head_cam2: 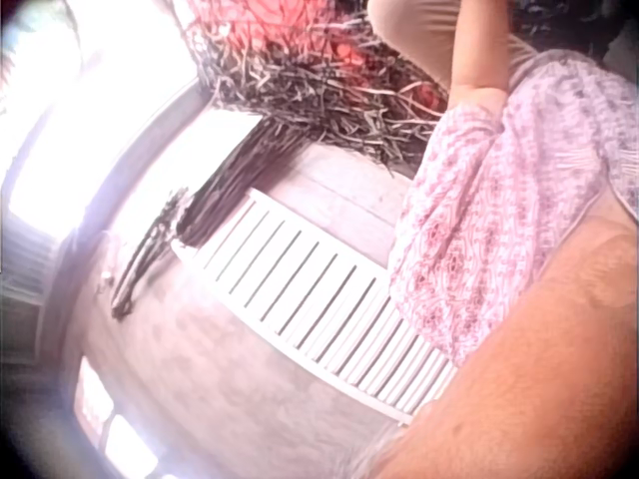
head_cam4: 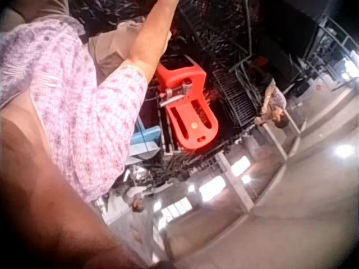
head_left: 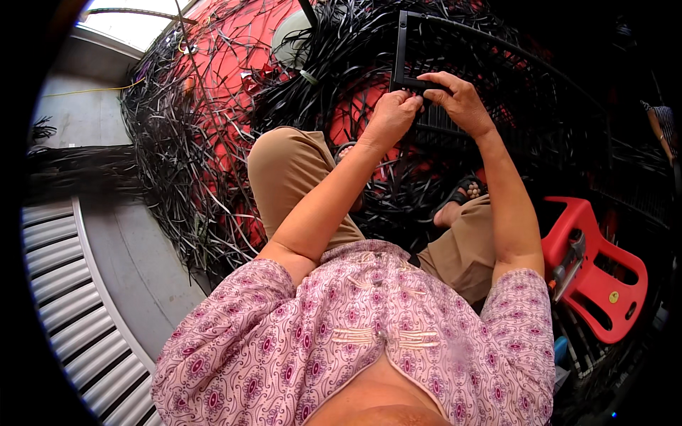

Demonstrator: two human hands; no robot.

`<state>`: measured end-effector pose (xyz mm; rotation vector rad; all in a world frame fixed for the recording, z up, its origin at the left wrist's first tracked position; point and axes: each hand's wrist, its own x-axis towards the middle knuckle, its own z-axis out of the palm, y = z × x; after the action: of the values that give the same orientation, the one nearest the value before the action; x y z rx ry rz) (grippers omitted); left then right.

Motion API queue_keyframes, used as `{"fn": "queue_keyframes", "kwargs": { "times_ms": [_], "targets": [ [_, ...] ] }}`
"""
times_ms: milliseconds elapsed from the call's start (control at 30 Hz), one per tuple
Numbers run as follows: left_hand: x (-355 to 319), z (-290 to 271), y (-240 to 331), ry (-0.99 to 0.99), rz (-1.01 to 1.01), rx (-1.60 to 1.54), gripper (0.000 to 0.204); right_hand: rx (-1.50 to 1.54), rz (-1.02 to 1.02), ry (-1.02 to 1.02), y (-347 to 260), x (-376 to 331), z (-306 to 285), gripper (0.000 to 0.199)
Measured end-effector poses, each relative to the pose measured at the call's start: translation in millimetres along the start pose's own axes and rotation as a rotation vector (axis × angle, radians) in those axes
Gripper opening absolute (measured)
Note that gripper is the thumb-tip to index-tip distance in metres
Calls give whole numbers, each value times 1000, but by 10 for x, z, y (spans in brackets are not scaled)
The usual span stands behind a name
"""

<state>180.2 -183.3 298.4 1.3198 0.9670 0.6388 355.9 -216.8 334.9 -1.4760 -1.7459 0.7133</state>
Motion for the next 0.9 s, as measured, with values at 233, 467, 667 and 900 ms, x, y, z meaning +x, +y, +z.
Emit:
{"fn": "queue_keyframes", "kwargs": {
  "times_ms": [233,467,667,900],
  "targets": [
    [-65,-50,137,-166,-169,-481,24,47,11,10,-51,-43,20,32],
    [-96,-61,388,-130,-198,-430,26,9,22,89,-113,-78,87,35],
    [-182,-128,590,-198,-33,-199,20,20,92,141,-111,-61,160,26],
    [-173,-175,617,175,1078,657,20,-59,102,148,-133,-54,151,31]
  ]
}}
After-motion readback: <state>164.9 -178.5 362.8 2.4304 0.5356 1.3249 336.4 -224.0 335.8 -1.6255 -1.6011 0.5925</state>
